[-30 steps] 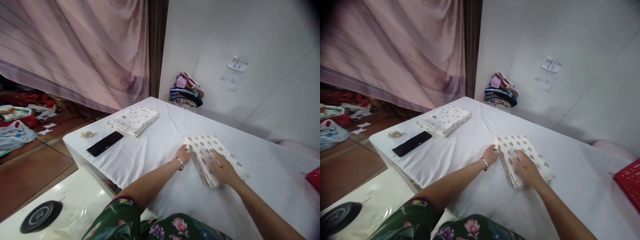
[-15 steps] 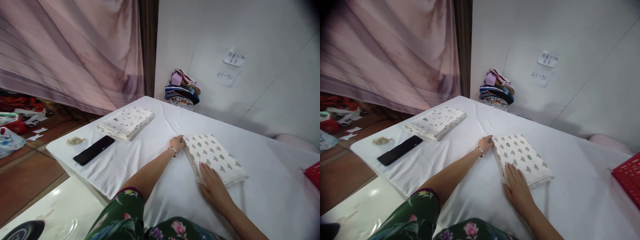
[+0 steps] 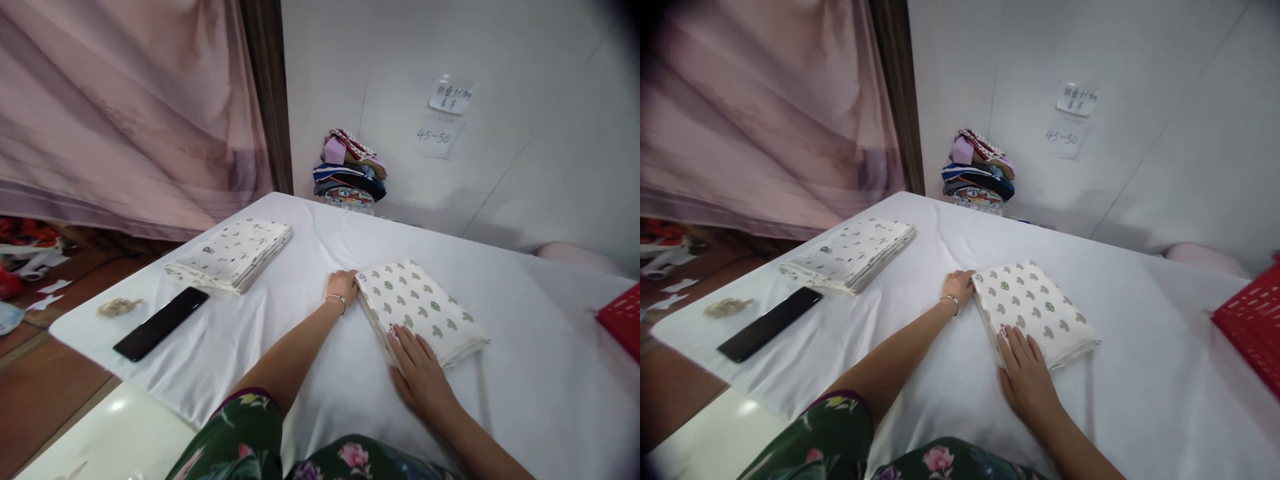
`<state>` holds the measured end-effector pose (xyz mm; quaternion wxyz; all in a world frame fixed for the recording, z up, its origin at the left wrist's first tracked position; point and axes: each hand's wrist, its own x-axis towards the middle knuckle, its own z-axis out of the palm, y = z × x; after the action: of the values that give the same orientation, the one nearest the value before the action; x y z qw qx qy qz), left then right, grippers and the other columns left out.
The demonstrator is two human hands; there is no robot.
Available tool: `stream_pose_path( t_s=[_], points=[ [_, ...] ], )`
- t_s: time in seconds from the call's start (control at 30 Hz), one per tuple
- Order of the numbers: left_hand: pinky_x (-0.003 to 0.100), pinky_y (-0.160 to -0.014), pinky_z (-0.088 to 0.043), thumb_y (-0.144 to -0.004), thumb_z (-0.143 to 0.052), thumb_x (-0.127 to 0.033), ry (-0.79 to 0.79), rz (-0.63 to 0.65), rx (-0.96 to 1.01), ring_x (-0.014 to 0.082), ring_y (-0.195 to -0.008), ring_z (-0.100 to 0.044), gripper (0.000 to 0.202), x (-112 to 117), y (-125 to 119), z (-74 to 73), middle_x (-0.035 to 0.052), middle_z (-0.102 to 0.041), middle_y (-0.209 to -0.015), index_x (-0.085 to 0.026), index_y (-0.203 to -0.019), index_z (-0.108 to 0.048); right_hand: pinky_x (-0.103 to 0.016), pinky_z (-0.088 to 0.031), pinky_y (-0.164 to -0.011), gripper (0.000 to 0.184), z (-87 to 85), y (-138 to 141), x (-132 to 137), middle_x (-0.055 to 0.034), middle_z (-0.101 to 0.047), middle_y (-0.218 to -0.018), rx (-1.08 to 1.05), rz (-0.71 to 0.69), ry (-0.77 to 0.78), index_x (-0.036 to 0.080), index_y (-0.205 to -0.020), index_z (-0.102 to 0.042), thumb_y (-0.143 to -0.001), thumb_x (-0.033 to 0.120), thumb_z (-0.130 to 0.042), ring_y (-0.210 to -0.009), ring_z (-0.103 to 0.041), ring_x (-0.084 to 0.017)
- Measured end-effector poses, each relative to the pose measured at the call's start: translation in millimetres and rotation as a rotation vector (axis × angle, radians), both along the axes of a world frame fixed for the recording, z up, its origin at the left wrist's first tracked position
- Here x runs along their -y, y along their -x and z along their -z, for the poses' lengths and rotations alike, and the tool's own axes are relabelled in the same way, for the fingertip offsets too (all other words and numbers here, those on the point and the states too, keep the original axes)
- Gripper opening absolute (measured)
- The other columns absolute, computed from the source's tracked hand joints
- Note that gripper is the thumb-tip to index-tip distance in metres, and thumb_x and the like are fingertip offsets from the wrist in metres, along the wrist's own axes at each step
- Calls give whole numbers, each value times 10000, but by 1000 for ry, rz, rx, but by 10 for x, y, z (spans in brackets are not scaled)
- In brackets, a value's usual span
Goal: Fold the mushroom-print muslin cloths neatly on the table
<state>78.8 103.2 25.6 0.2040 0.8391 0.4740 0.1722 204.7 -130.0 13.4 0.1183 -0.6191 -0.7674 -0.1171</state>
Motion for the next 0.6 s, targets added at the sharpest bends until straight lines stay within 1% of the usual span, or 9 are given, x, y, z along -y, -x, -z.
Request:
stream_pose_path(
  t_s=[0.17,0.3,0.4,0.47,0.5,0.53,0.57,0.6],
  points=[
    [324,-895,-332,-805,-427,-171,-26,15,-37,196,-1047,-510,368,-35,36,-20,53,-644,-980,-257,-1128,-580,-477,-297,-1038,579,-23,18,1,-128,-344,-1425,-12,-3,19,146,-1406,-297,-839,181,-406,-1317,-287,-275],
    [322,-920,-330,-826,-409,-184,-21,8,-60,183,-1060,-516,360,-59,66,-23,35,-649,-994,-277,-1127,-582,-480,-279,-1051,560,-17,35,-5,-130,-360,-1417,-49,13,20,144,-1382,-344,-828,176,-424,-1320,-280,-277],
    [299,-939,-347,-832,-416,-209,28,-8,-48,169,-1073,-527,378,-99,100,-51,20,-641,-1073,-281,-1172,-565,-481,-271,-1054,549,-31,60,-4,-135,-361,-1416,-61,32,29,141,-1367,-368,-822,170,-433,-1317,-284,-278],
    [278,-935,-375,-828,-434,-233,61,-21,-45,167,-1064,-544,410,-102,118,-87,26,-622,-1137,-257,-1225,-533,-481,-268,-1056,535,-56,81,-2,-140,-365,-1413,-65,43,35,137,-1356,-384,-825,172,-434,-1314,-288,-277],
    [278,-946,-379,-819,-444,-229,43,-17,-44,172,-1086,-536,440,-83,122,-104,34,-602,-1182,-237,-1254,-510,-482,-266,-1056,529,-71,92,-2,-143,-364,-1413,-64,46,39,133,-1353,-387,-828,175,-432,-1314,-287,-277],
    [285,-971,-370,-806,-450,-208,-10,3,-40,179,-1131,-509,476,-49,123,-117,40,-569,-1237,-220,-1280,-485,-485,-264,-1057,523,-86,101,-2,-143,-361,-1414,-63,48,45,129,-1352,-388,-832,178,-426,-1315,-284,-277],
    [300,-1009,-343,-790,-450,-174,-93,45,-36,185,-1192,-460,512,0,119,-122,41,-525,-1294,-208,-1301,-461,-489,-260,-1058,520,-101,109,-4,-143,-357,-1417,-60,49,52,125,-1351,-387,-835,180,-419,-1316,-280,-277],
    [321,-1051,-300,-771,-447,-136,-187,119,-37,189,-1253,-396,547,61,113,-117,35,-477,-1343,-205,-1314,-444,-492,-256,-1060,520,-114,114,-5,-144,-351,-1420,-57,50,61,121,-1352,-383,-836,178,-413,-1318,-275,-277]
  ],
)
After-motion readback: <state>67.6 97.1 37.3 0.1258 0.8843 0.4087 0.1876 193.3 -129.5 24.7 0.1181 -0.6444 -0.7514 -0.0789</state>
